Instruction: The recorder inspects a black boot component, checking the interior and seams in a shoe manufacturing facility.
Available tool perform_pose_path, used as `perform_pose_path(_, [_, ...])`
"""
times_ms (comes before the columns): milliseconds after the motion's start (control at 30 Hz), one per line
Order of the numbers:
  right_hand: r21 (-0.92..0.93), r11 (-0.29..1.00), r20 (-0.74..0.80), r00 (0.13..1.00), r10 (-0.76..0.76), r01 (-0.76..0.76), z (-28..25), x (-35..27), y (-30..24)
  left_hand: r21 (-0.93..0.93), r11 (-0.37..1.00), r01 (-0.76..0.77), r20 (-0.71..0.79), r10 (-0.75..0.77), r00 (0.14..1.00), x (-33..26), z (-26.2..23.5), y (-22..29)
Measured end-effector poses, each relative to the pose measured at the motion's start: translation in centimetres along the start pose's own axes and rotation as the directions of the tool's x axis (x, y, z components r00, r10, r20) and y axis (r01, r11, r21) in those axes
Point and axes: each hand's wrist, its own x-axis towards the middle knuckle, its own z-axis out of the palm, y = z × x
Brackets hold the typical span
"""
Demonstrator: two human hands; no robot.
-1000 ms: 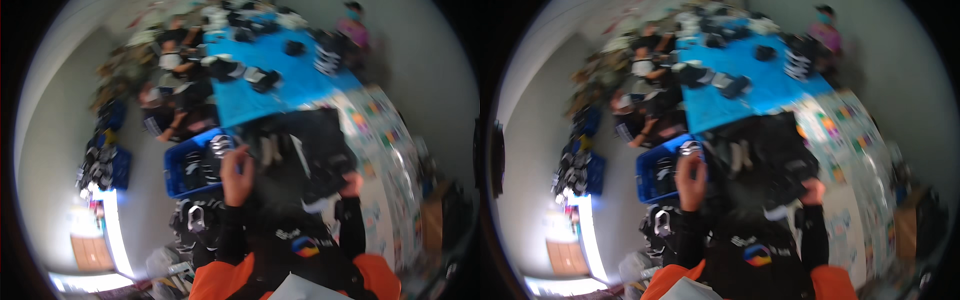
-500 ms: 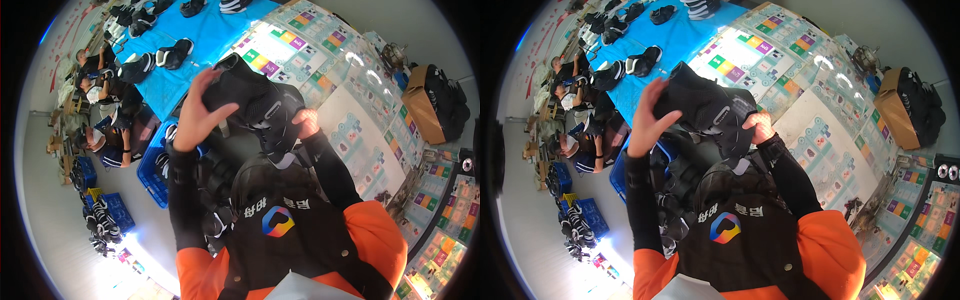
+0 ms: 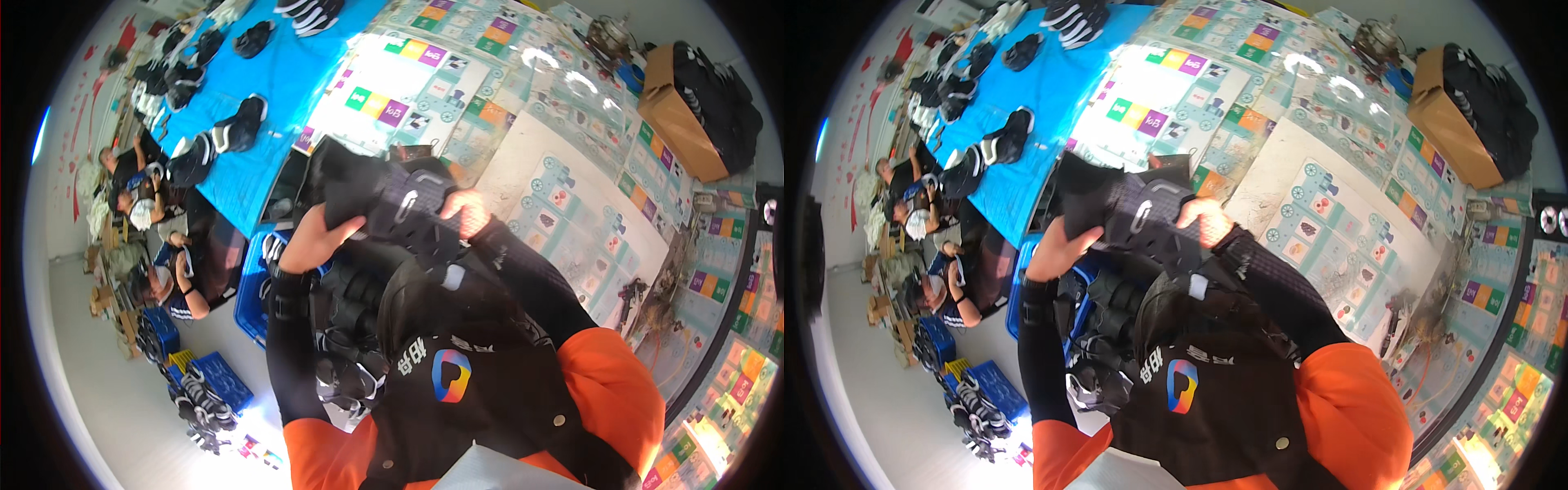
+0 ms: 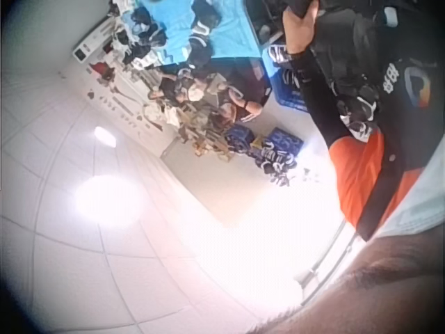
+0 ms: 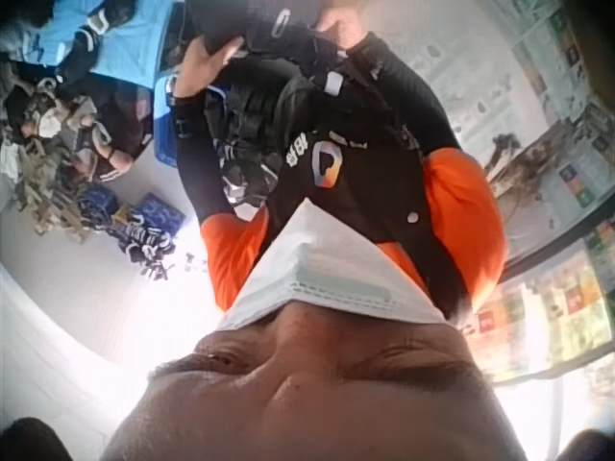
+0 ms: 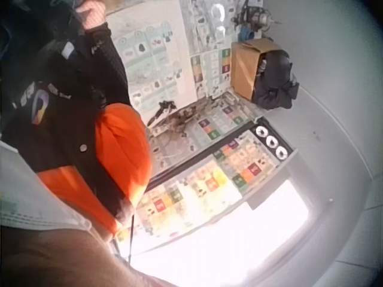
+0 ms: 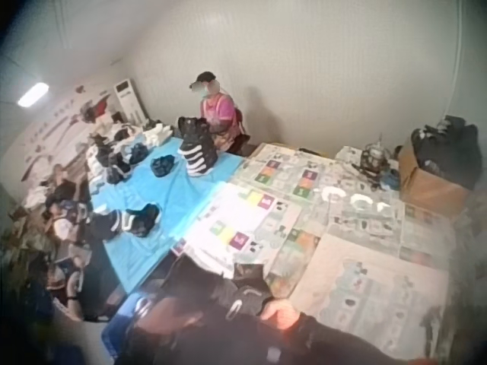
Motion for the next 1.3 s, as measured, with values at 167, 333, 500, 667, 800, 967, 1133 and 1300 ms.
perform_pose_path(167, [0.014, 1.000, 0.014, 1.000, -0.028, 0.028, -2.2, 6.3, 2.8, 0.048, 0.999, -0.013, -0.231, 0.024, 0.973, 1.4, -1.4, -2.0])
perform_pose_path(333, [-0.223, 0.963, -0.086, 0.981, -0.174, 0.151, -5.2, 12.6, 3.4, 0.160, 0.976, -0.150, -0.336, 0.197, 0.921, 7.4, -3.8, -3.9])
perform_pose_path(500, [0.291, 0.950, -0.252, 0.967, -0.036, 0.111, -9.1, 13.6, 1.4, 0.073, 0.992, -0.106, -0.113, 0.114, 0.987, 16.4, -2.9, -7.2])
perform_pose_path(667, [0.302, 0.947, -0.211, 0.977, -0.041, 0.105, -14.2, 14.7, 1.4, 0.004, 0.998, -0.070, -0.142, 0.070, 0.987, 20.0, -0.5, -9.5])
perform_pose_path(800, [0.252, 0.960, -0.166, 0.983, -0.083, 0.124, -16.3, 14.1, 1.5, -0.011, 0.998, -0.060, -0.253, 0.056, 0.966, 19.5, 1.5, -9.5])
perform_pose_path(967, [0.295, 0.947, -0.018, 0.992, -0.126, 0.126, -15.5, 11.2, 0.3, -0.050, 0.985, -0.167, -0.361, 0.138, 0.922, 19.2, 4.5, -8.9])
perform_pose_path(1133, [0.096, 0.993, -0.158, 0.986, -0.054, 0.070, -15.8, 10.4, -0.6, 0.006, 0.986, -0.168, -0.405, 0.156, 0.901, 19.5, 6.0, -9.3])
perform_pose_path(1300, [0.061, 0.997, -0.249, 0.967, 0.053, -0.039, -17.8, 11.7, -0.1, 0.084, 0.988, -0.133, -0.411, 0.156, 0.898, 20.4, 7.1, -11.4])
